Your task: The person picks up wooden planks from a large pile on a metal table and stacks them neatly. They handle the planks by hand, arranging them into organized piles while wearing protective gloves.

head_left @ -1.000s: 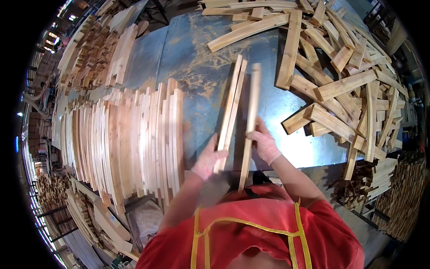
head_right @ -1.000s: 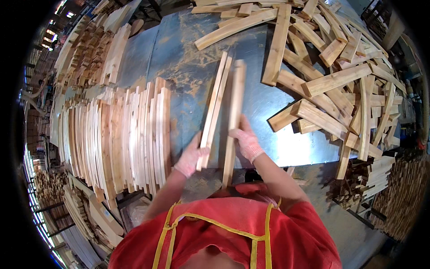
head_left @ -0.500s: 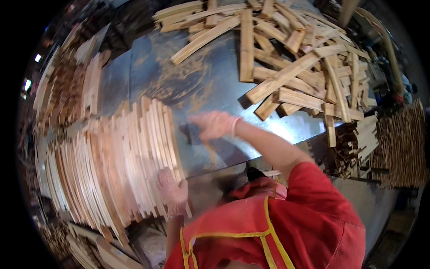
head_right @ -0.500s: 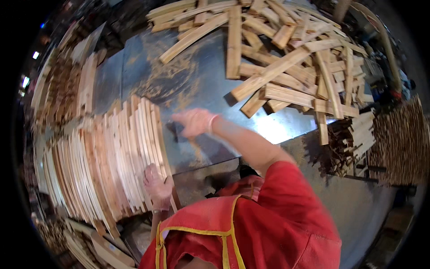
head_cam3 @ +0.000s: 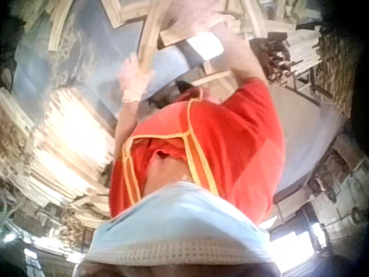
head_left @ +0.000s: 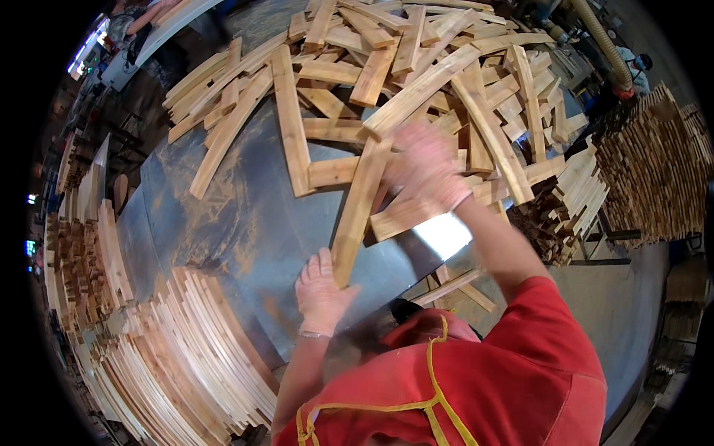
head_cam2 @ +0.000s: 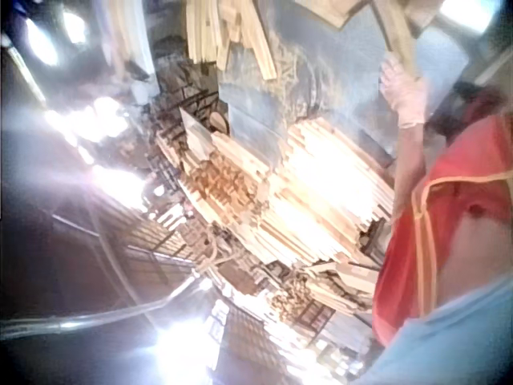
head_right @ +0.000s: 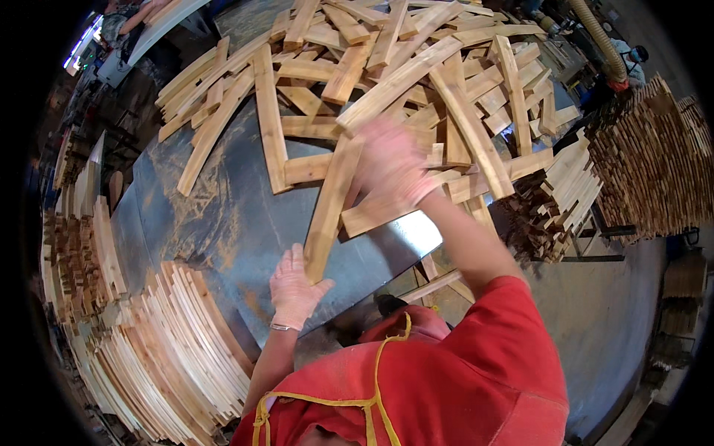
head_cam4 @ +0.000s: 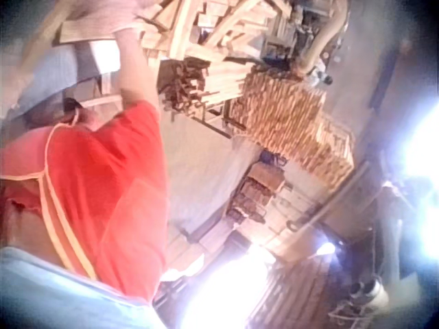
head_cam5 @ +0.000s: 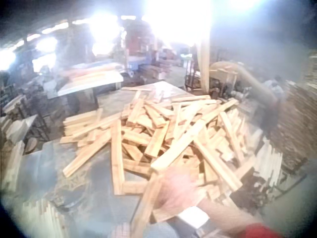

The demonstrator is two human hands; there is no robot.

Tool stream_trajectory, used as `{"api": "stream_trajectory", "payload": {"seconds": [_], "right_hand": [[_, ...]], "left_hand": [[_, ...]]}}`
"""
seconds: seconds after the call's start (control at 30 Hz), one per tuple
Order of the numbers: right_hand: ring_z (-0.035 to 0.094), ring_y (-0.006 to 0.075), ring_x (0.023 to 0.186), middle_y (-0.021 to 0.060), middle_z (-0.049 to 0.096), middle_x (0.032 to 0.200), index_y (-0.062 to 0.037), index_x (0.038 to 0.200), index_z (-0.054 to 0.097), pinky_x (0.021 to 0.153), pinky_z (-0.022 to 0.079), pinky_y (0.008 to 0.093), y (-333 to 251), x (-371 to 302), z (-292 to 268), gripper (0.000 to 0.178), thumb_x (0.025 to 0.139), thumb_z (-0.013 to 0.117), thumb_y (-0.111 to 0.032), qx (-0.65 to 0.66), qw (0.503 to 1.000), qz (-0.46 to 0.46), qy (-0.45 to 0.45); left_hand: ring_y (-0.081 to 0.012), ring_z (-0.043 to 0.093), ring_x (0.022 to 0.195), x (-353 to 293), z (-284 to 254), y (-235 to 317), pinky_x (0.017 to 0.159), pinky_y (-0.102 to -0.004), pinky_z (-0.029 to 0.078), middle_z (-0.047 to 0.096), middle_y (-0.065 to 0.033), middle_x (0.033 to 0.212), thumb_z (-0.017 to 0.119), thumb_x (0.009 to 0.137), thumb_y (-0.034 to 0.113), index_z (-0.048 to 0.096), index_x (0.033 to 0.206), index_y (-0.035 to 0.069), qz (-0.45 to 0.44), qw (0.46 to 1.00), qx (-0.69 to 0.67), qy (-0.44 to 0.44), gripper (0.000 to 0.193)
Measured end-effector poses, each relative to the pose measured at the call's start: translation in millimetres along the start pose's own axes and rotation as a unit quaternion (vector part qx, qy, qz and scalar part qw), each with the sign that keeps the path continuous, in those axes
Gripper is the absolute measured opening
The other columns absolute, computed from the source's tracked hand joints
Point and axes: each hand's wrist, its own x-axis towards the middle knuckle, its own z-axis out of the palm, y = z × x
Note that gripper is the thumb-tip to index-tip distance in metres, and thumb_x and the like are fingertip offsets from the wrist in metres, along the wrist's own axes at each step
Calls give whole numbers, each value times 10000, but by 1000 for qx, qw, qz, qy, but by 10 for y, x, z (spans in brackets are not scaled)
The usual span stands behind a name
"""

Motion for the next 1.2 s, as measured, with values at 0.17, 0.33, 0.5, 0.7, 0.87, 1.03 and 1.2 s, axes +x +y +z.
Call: {"api": "stream_trajectory", "payload": {"seconds": [0.17,0.33,0.5,0.7,0.87,1.03,1.2], "right_hand": [[653,375,1169,246,653,1344,12,1245,648,1012,520,483,2477,30,159,715,808,807,-531,49,887,458,-29],[729,289,1032,128,718,1211,-36,1243,660,880,613,443,2650,176,476,527,888,810,-396,517,706,461,-147],[717,253,1106,111,698,1234,-61,1349,588,910,644,412,421,-262,39,449,967,760,-221,856,376,354,-20],[685,248,1102,85,673,1267,-41,1399,541,996,581,413,-1630,-1786,646,648,840,846,-166,771,491,334,-229],[678,386,1163,203,685,1257,25,1471,500,1011,545,445,-2737,-2049,863,833,812,835,-361,383,810,144,-420],[681,428,1151,258,692,1264,-24,1495,482,1036,535,429,-3672,-1982,1214,773,872,761,-388,454,739,-12,-498],[679,420,1142,231,690,1317,-40,1497,499,1011,545,418,-3551,-1677,1372,712,879,725,-313,470,677,-192,-533]], "left_hand": [[-387,572,1323,260,423,197,1060,-495,496,487,-205,1541,827,776,424,314,1655,118,-24,999,10,-36,1063],[-275,667,1137,66,83,-124,966,-412,551,586,-152,1407,767,795,143,380,1643,127,-47,945,-320,-47,932],[-159,675,946,-625,-199,-581,870,-320,575,643,-63,1268,735,779,13,479,1567,118,-128,715,-686,-37,835],[-179,659,978,-1471,273,-1231,884,-320,548,615,-80,1258,670,858,-2,389,1621,87,-176,619,-766,6,818],[-266,587,1311,-1937,602,-1390,1114,-381,464,586,-140,1473,704,931,184,410,1626,88,-238,693,-679,48,760],[-418,460,1440,-2046,573,-1677,1205,-524,366,504,-220,1539,608,987,520,529,1493,25,-275,935,-91,203,712],[-438,445,1451,-2124,656,-1966,1236,-533,332,513,-259,1530,654,969,424,503,1501,-21,-225,946,-10,235,709]]}}
